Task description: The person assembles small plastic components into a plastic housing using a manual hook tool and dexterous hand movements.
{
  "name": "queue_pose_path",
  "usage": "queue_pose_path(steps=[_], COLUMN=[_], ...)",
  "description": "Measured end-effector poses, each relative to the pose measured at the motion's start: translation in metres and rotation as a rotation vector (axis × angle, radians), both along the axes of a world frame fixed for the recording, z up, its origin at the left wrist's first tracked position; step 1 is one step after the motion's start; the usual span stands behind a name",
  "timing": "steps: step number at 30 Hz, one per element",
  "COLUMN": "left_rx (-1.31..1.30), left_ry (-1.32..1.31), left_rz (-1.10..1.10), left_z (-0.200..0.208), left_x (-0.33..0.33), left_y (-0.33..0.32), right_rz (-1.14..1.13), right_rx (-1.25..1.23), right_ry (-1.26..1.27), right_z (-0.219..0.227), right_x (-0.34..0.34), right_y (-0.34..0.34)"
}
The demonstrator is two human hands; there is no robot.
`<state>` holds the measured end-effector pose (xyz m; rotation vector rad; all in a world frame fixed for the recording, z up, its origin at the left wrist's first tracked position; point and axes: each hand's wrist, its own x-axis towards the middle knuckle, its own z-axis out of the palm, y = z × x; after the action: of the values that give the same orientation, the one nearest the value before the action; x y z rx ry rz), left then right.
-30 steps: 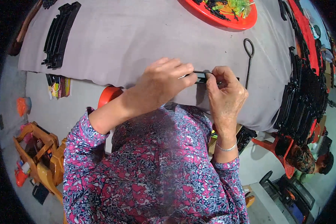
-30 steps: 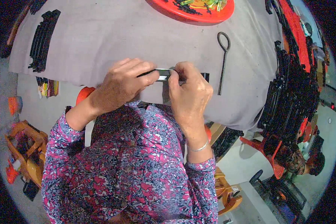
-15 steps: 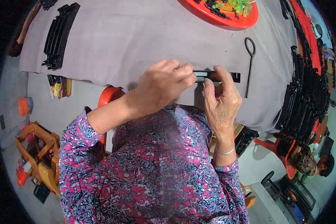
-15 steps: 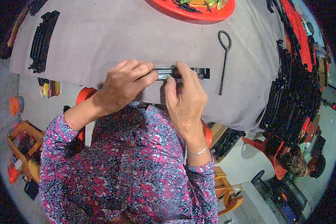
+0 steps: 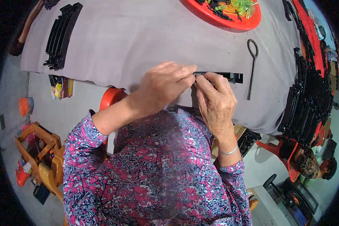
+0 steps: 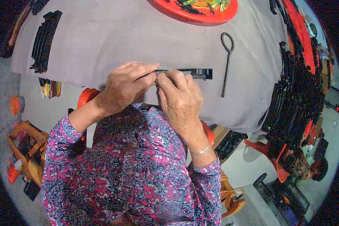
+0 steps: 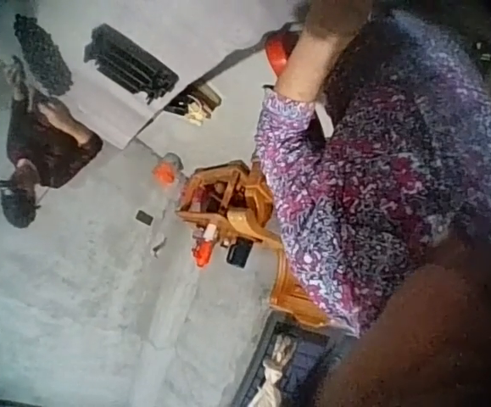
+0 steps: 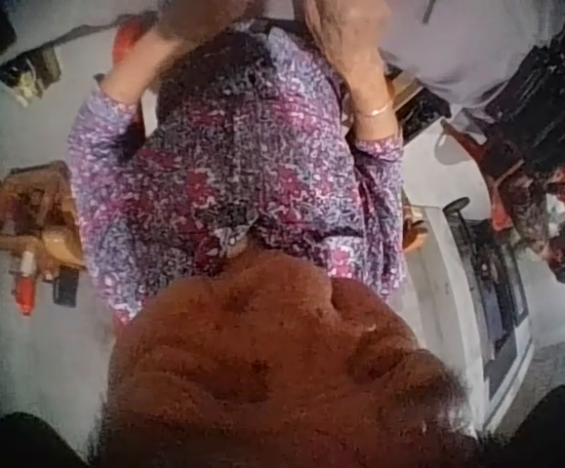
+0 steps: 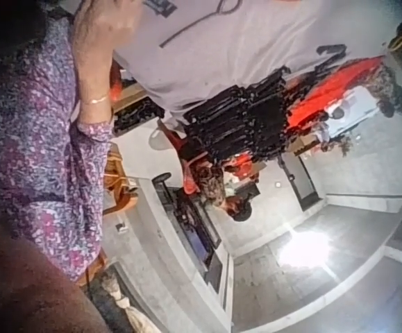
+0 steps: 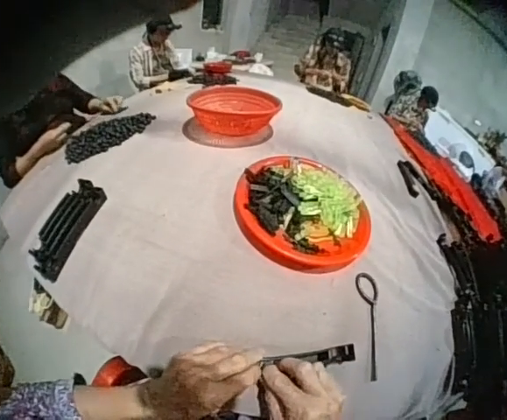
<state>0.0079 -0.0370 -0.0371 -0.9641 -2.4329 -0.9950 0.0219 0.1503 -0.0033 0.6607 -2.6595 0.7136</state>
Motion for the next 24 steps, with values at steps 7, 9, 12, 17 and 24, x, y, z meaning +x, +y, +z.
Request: queue_pose_path(steps=[7,9,12,17,24], left_rx=[0.0,-0.004,-0.033,-0.051,-0.119], left_ry=[0.011,0.018,-0.018,0.059,-0.046], left_rz=[-0.046,-0.056,-0.057,-0.001,0.078], left_z=[0.003,0.005,0.006,0.008,0.027], left_x=[-0.002,-0.001,-0.006,-0.003,0.001], left_y=[0.001,0.001,0.0,0.005,0.008], right_rz=[0.037,0.051,0.042,0.08,-0.42], right_rx=[-0.004,-0.01,-0.005,-0.169,-0.193], right_ry=[-0.011,-0.011,-0.028,-0.031,-0.106], right_z=[0.001,0.001,0.0,0.001,0.028], right_x=[-0.006,-0.001,-0.005,-0.006,-0.041], right_y=[0.004,0.004,0.004,0.013,0.089])
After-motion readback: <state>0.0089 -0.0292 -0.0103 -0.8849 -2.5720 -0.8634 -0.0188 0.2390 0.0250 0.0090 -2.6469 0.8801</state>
